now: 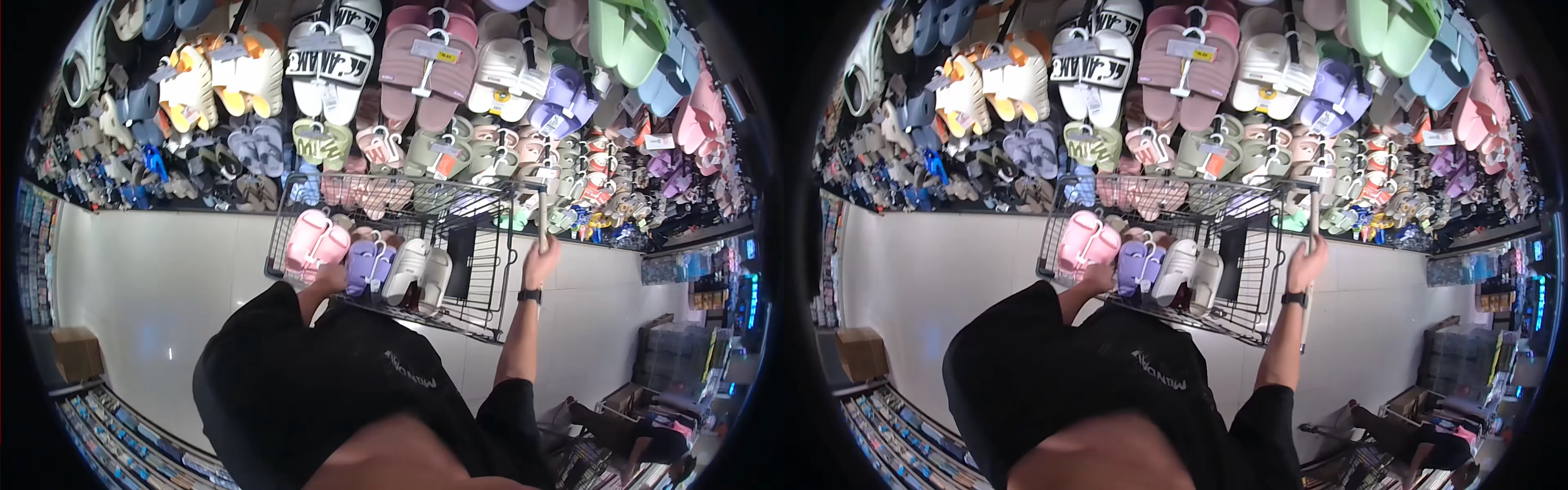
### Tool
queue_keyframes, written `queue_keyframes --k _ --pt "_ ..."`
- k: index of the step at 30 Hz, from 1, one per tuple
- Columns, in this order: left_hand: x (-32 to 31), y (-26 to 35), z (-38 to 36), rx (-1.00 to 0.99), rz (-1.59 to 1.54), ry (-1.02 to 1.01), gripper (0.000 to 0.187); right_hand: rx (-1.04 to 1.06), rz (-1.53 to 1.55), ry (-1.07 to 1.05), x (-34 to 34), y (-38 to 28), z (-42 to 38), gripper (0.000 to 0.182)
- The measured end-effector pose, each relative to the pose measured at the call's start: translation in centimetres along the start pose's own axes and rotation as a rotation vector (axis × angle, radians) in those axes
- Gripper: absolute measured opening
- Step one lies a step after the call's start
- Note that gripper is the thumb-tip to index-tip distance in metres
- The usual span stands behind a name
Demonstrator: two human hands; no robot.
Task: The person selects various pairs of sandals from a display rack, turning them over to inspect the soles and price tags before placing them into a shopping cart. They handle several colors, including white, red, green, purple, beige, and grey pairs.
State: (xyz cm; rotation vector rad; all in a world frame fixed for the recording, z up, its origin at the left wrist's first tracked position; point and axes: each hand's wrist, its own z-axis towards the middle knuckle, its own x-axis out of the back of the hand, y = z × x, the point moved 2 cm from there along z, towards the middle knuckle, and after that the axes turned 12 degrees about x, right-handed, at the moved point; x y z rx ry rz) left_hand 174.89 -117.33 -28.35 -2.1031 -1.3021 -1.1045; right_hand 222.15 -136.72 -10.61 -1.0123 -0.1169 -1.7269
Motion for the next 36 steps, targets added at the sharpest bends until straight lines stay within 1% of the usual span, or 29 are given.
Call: queue_keyframes --k 1,2,3,4,5,6,7,8,9,11,12,15,16,17,19,22,24,27,28,29,31,32,33,34,35,36 --pt "2.6 1.0 2.9 -0.04 -0.07 0.145 0.031 -0.014 0.207 -0.035 -0.7 -4.1 4.2 0.026" --pt "9.4 3.5 2.6 -0.121 -0.433 0.379 0.029 0.058 0.445 -0.011 -1.2 -9.2 8.8 0.019" --pt "12.6 5.0 6.6 -0.208 -0.471 0.712 0.034 0.1 0.496 -0.012 -1.4 -14.5 13.0 0.016" --pt "18.6 6.8 7.3 -0.281 -0.656 0.765 0.037 0.172 0.553 -0.033 -1.8 -19.1 17.1 0.018" --pt "23.4 8.4 8.6 -0.372 -0.723 1.002 0.04 0.208 0.646 -0.083 -3.1 -22.6 20.5 0.02" --pt "27.7 9.8 9.4 -0.382 -0.859 0.922 0.042 0.33 0.638 -0.053 -4.8 -25.7 23.8 0.022" --pt "31.1 11.0 10.6 -0.424 -1.021 0.858 0.044 0.387 0.557 -0.118 -6.2 -28.1 26.7 0.024" --pt "33.3 12.0 12.1 -0.46 -1.105 0.941 0.041 0.526 0.446 -0.126 -9.5 -28.1 29.7 0.024" --pt "34.8 12.5 13.0 -0.449 -1.089 0.987 0.041 0.468 0.418 -0.184 -10.8 -29.8 31.5 0.024" --pt "37.5 13.0 14.5 -0.43 -1.054 1.086 0.039 0.229 0.446 -0.49 -12.9 -31.3 33.5 0.023" --pt "38.0 13.0 15.1 -0.391 -0.989 1.093 0.036 0.218 0.496 -0.515 -13.9 -31.1 34.0 0.022" --pt "38.8 13.1 15.8 -0.527 -0.925 1.235 0.037 0.176 0.622 -0.578 -16.1 -29.6 34.2 0.02" --pt "39.3 12.9 15.4 -0.557 -0.871 1.389 0.037 0.164 0.65 -0.585 -16.0 -29.1 34.3 0.019" --pt "39.7 12.8 15.1 -0.569 -0.847 1.402 0.037 0.154 0.681 -0.589 -15.8 -28.7 34.4 0.018" --pt "40.6 12.4 14.1 -0.587 -0.789 1.437 0.038 0.052 0.792 -0.553 -15.8 -27.9 34.2 0.017" --pt "41.6 11.9 12.9 -0.614 -0.757 1.391 0.037 -0.096 0.993 -0.489 -17.2 -25.9 33.9 0.017" --pt "41.5 11.9 13.2 -0.595 -0.726 1.339 0.036 -0.195 1.16 -0.461 -18.7 -24.7 33.1 0.017" --pt "40.0 11.3 13.3 -0.594 -0.694 1.249 0.034 -0.328 1.178 -0.43 -19.6 -23.2 30.6 0.017" --pt "39.3 11.1 13.1 -0.597 -0.687 1.221 0.033 -0.455 1.182 -0.392 -19.8 -22.9 29.2 0.018" --pt "38.3 10.9 12.8 -0.612 -0.712 1.204 0.033 -0.462 1.153 -0.443 -19.9 -22.3 27.7 0.017" --pt "36.1 10.4 11.7 -0.643 -0.765 1.17 0.033 -0.474 1.093 -0.544 -19.3 -21.1 24.7 0.017" --pt "34.8 10.2 10.9 -0.619 -0.821 1.091 0.031 -0.442 1.196 -0.541 -18.8 -20.7 22.9 0.018" --pt "33.3 9.8 9.7 -0.593 -0.874 1.012 0.03 -0.465 1.23 -0.522 -17.3 -21.3 21.3 0.02" --pt "32.1 9.5 8.5 -0.563 -0.924 0.936 0.028 -0.531 1.31 -0.49 -16.2 -21.0 19.7 0.022" --pt "31.3 9.0 7.2 -0.601 -0.938 0.94 0.029 -0.599 1.392 -0.455 -15.0 -20.7 17.8 0.024" --pt "30.6 8.5 5.7 -0.64 -0.95 0.94 0.029 -0.579 1.453 -0.489 -10.7 -23.3 16.3 0.032"
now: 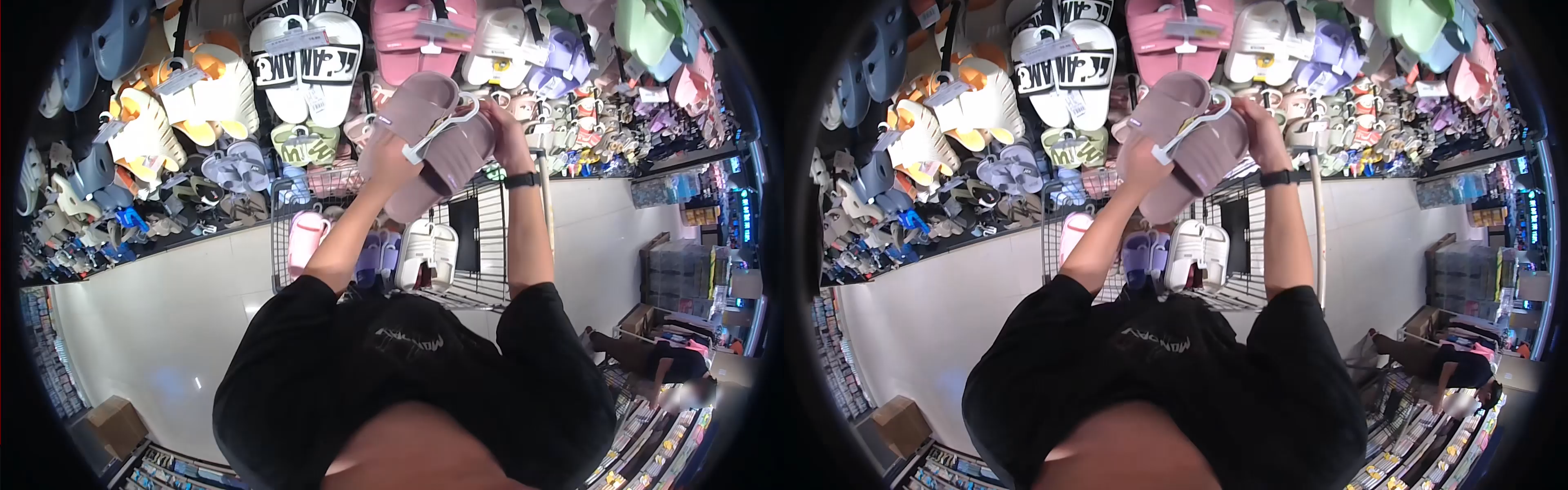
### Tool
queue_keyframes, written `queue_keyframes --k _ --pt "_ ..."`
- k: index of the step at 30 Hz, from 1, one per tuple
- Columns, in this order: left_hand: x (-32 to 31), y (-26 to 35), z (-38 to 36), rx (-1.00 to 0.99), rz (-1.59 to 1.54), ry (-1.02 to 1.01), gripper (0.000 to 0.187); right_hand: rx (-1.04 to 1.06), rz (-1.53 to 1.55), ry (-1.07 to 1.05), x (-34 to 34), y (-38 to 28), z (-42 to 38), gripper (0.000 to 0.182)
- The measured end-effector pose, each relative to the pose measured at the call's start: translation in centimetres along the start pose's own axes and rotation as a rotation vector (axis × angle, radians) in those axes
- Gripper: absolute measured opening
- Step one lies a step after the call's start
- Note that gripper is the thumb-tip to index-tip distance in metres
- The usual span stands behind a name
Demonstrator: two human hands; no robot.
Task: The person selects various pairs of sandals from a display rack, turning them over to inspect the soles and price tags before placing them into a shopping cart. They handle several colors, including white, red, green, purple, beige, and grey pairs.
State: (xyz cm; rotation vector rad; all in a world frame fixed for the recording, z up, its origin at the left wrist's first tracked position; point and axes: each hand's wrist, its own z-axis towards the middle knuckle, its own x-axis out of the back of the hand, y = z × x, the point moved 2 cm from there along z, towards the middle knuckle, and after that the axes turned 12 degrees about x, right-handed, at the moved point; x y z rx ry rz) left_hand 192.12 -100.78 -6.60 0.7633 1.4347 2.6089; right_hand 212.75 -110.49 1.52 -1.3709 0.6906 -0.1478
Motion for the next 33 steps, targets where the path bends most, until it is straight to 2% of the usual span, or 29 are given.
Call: queue_keyframes --k 1,2,3,5,7,9,10,14,15,16,18,19,21,26,29,30,33 --pt "0.9 1.5 -1.1 -0.025 -0.028 -0.008 0.03 -0.051 0.213 -0.058 1.3 0.9 -1.6 0.033" --pt "1.5 3.5 -1.7 -0.056 -0.254 0.006 0.029 -0.047 0.32 -0.121 2.5 1.6 -3.4 0.033" --pt "1.6 4.2 -3.1 0.026 -0.311 -0.048 0.03 -0.042 0.425 -0.183 2.1 1.5 -6.4 0.034" --pt "1.4 5.6 -5.8 0.191 -0.424 -0.143 0.031 -0.034 0.247 0.031 1.0 1.8 -11.5 0.033" --pt "1.0 7.0 -8.5 0.247 -0.488 -0.182 0.031 0.037 0.141 0.117 -0.5 1.2 -15.8 0.032" --pt "0.0 6.9 -11.2 0.32 -0.523 -0.216 0.034 0.305 0.004 0.039 -0.8 1.1 -19.1 0.028" --pt "-1.0 6.4 -12.7 0.481 -0.651 -0.259 0.034 0.294 -0.055 0.086 0.0 2.0 -20.4 0.024" --pt "-2.4 8.5 -17.3 0.652 -0.826 -0.382 0.027 0.499 -0.162 0.171 0.9 2.1 -25.9 0.013" --pt "-2.7 9.4 -17.7 0.529 -0.618 -0.361 0.032 0.549 -0.179 0.159 1.1 1.9 -27.0 0.014" --pt "-3.2 9.4 -18.8 0.611 -0.754 -0.396 0.035 0.502 -0.095 0.171 1.3 1.9 -28.1 0.014" --pt "-3.5 9.7 -20.4 0.662 -0.784 -0.428 0.034 0.38 0.026 0.206 1.3 2.4 -30.1 0.014" --pt "-3.5 10.0 -20.9 0.678 -0.774 -0.433 0.034 0.341 -0.025 0.226 1.3 2.7 -30.7 0.016" --pt "-3.1 10.3 -22.1 0.714 -0.759 -0.433 0.033 0.484 -0.347 0.179 1.2 1.9 -31.8 0.018" --pt "-0.8 10.3 -25.2 0.792 -0.699 -0.401 0.032 0.495 -0.322 0.131 -0.3 2.2 -33.5 0.019" --pt "0.9 10.5 -26.3 0.826 -0.669 -0.4 0.031 0.591 -0.464 0.149 -1.5 1.7 -33.9 0.025" --pt "1.5 10.6 -26.8 0.84 -0.658 -0.4 0.031 0.696 -0.577 0.161 -2.1 1.3 -34.1 0.03" --pt "3.3 10.7 -27.9 0.872 -0.64 -0.403 0.03 0.764 -0.708 0.199 -3.2 1.7 -34.4 0.032"
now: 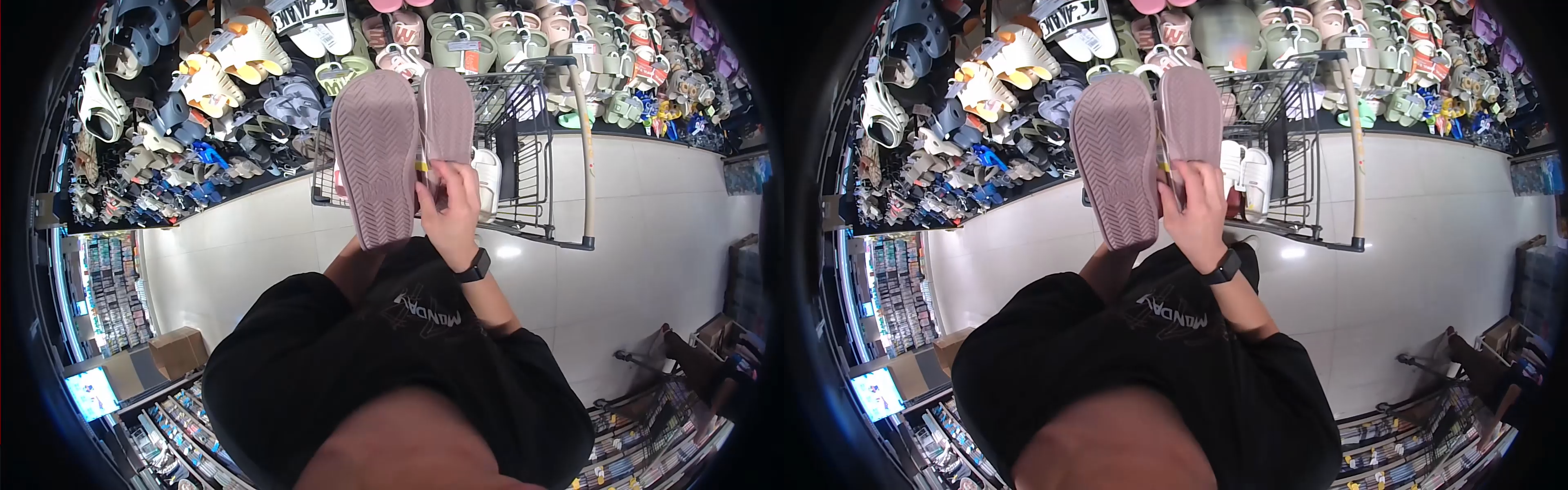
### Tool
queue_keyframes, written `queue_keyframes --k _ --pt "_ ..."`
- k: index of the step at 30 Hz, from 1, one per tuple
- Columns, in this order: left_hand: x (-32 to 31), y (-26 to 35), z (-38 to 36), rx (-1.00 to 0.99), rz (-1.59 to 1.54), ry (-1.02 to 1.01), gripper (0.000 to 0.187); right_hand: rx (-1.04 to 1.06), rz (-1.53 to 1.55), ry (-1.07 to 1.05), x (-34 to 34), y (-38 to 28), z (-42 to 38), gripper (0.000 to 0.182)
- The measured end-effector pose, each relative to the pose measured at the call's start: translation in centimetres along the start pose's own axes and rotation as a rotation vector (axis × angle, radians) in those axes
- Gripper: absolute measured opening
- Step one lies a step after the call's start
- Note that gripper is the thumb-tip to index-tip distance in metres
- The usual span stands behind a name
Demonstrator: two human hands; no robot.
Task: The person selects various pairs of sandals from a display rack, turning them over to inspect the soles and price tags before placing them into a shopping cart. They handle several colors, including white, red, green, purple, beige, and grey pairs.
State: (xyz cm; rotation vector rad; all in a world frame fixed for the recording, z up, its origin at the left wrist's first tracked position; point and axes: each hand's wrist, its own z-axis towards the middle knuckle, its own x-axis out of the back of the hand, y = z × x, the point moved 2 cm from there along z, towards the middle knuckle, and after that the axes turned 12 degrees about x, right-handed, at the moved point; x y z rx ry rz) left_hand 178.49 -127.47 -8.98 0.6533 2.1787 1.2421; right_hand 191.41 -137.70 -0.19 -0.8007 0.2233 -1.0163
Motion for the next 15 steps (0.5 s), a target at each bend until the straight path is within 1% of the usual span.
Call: queue_keyframes --k 1,4,5,8,10,11,12,14,15 --pt "0.4 0.0 -0.5 0.007 0.003 -0.001 0.03 -0.074 0.042 0.011 -0.5 -0.1 -0.2 0.03" --pt "1.0 0.7 -0.5 -0.003 0.008 -0.014 0.03 -0.119 0.045 0.051 -1.8 0.0 -0.4 0.026" --pt "1.1 1.2 0.1 -0.018 0.008 -0.028 0.029 -0.126 0.022 0.061 -2.3 -0.5 -0.2 0.022" --pt "1.2 3.3 2.4 -0.075 0.011 -0.08 0.029 -0.038 -0.058 0.093 -4.4 -1.2 0.1 0.016" --pt "2.0 5.1 3.5 -0.107 0.016 -0.115 0.028 -0.139 0.24 0.087 -5.9 -1.0 0.2 0.012" --pt "3.0 5.8 3.6 -0.114 0.02 -0.123 0.028 -0.206 0.46 0.087 -6.8 -0.5 -0.1 0.007" --pt "4.2 6.6 3.4 -0.12 0.023 -0.129 0.028 -0.392 0.729 0.098 -7.5 -0.9 0.1 0.007" --pt "7.5 7.5 2.2 -0.125 0.032 -0.123 0.027 -0.498 0.793 0.12 -8.7 -2.3 0.4 0.007" --pt "9.4 7.8 1.2 -0.124 0.033 -0.114 0.027 -0.48 0.812 0.149 -9.5 -3.5 0.9 0.008"
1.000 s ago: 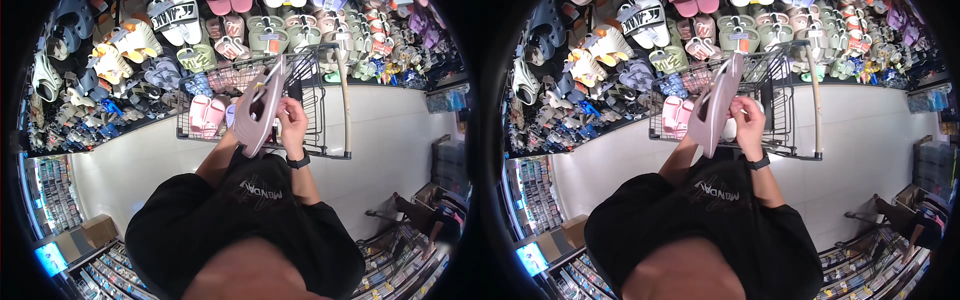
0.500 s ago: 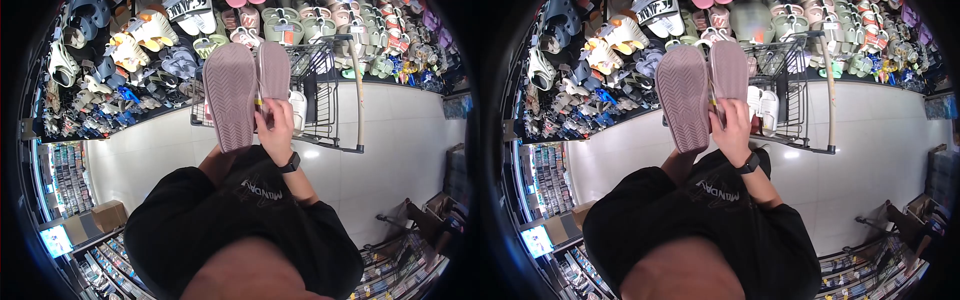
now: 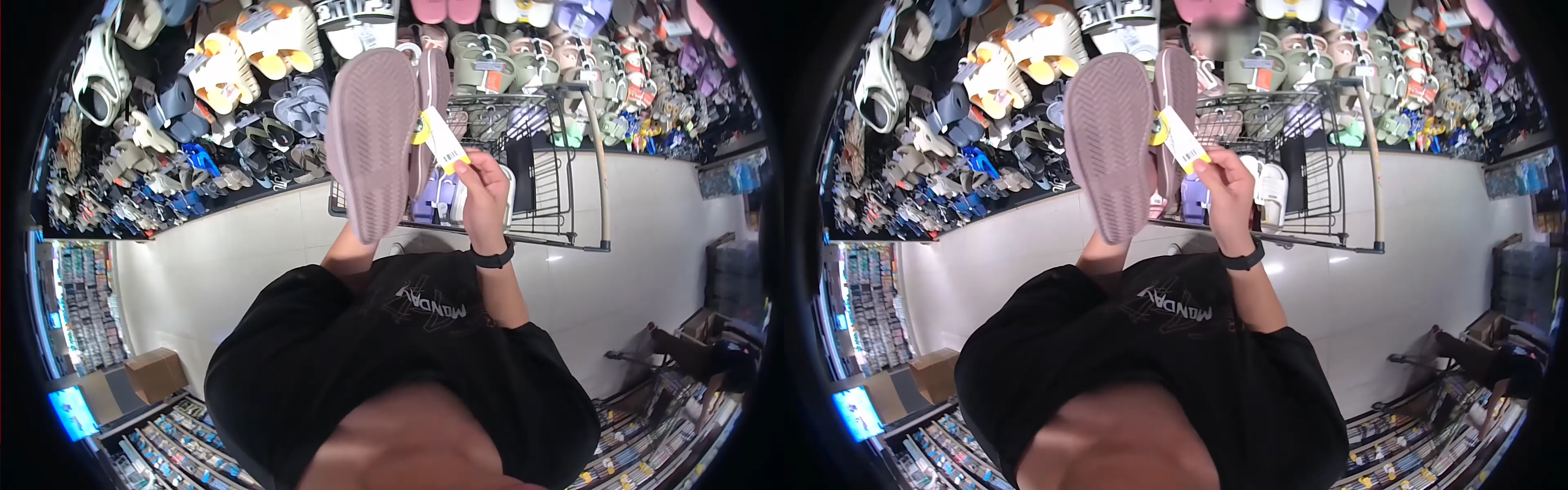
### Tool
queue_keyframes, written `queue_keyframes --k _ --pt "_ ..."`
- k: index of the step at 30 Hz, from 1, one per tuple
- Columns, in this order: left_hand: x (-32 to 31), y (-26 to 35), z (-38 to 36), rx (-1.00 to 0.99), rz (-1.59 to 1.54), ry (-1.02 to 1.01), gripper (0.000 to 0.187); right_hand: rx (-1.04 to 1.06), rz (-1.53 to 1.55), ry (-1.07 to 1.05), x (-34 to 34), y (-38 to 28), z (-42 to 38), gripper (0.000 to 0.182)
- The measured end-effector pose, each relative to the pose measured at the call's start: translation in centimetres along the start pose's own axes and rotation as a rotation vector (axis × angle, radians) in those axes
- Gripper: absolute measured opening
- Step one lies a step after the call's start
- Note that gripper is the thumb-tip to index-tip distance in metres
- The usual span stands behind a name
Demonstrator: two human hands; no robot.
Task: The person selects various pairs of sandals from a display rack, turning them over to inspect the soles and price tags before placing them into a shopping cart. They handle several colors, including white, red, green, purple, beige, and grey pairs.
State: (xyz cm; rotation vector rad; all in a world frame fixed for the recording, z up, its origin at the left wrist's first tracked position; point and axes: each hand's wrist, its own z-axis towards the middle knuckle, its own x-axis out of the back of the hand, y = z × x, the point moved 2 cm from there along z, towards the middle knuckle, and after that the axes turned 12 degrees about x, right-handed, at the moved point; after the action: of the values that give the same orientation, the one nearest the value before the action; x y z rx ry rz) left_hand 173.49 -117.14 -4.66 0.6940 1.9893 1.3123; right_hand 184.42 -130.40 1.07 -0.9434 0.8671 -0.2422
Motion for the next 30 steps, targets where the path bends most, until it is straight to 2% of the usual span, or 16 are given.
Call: queue_keyframes --k 8,12,15,18,21,22,25,26,30 --pt "11.3 2.1 -4.8 -0.05 -0.012 0.099 0.026 -0.088 0.062 -0.106 -8.1 3.9 -3.0 0.008" --pt "15.1 2.6 -6.3 -0.065 -0.015 0.133 0.025 -0.113 0.13 -0.087 -12.0 5.0 -4.6 0.008" --pt "17.3 2.8 -7.4 -0.064 -0.012 0.148 0.024 -0.145 0.181 -0.173 -13.1 6.7 -5.1 0.009" --pt "18.9 2.8 -8.5 -0.057 -0.008 0.16 0.024 0.004 -0.098 -0.156 -14.6 6.3 -5.3 0.004" --pt "20.0 2.7 -8.9 -0.056 -0.006 0.175 0.024 0.886 -0.865 -0.61 -17.5 4.3 -4.6 0.005" --pt "20.3 2.7 -8.9 -0.057 -0.003 0.182 0.023 1.069 -0.967 -0.722 -19.1 3.9 -4.6 0.007" --pt "20.7 2.2 -9.5 -0.045 -0.007 0.193 0.023 1.184 -1.174 -1.125 -20.6 5.1 -5.4 0.011" --pt "20.6 1.8 -9.9 -0.034 -0.005 0.192 0.023 1.281 -1.221 -1.117 -20.6 6.1 -6.1 0.016" --pt "19.9 0.6 -10.5 -0.011 -0.012 0.208 0.023 1.278 -1.323 -1.196 -21.4 6.0 -6.3 0.018"
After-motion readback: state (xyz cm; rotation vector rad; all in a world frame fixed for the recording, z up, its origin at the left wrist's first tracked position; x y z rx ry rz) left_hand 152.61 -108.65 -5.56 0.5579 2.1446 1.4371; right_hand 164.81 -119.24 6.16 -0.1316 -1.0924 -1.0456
